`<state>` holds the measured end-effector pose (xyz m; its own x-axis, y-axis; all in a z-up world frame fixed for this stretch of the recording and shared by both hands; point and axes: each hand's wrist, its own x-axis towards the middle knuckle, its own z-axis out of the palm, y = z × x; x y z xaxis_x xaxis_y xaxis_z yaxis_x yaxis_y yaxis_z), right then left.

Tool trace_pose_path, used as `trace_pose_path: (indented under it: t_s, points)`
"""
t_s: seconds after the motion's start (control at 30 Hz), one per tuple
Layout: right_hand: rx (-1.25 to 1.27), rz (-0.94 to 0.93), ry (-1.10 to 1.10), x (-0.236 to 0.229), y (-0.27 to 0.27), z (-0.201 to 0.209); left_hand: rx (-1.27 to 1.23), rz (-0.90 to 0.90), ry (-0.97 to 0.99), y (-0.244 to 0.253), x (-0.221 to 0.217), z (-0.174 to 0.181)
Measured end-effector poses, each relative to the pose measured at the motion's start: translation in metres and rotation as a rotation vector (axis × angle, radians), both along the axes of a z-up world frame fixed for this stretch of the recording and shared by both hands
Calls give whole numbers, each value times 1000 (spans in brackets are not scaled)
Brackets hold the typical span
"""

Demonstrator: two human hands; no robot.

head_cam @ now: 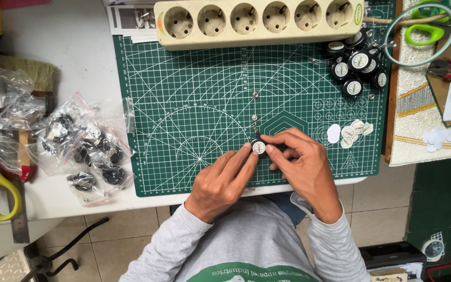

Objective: The person assembles small keychain components on a green cutting mat. They pick up black circular parts and white circular stickers, attach the stickers to the parts, and place the finished items on the table. The person repeats this process for several units.

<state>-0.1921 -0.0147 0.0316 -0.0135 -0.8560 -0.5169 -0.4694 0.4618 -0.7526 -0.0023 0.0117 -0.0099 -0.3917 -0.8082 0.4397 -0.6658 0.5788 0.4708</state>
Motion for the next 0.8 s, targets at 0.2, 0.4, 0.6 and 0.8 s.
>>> trace_pose_path:
  t_s: [0.2, 0.4, 0.6, 0.8]
  points:
    - [-56, -34, 82, 8, 1, 1, 3, -6, -14, 0, 0, 0]
    - [-62, -47, 85, 9, -1, 2, 27, -10, 1, -2, 0, 1]
    - [-114, -57, 139, 17, -1, 2, 111, -4, -25, -5, 2, 8]
    - [-102, -77, 144, 17, 1, 0, 182, -5, -6, -8, 1, 13]
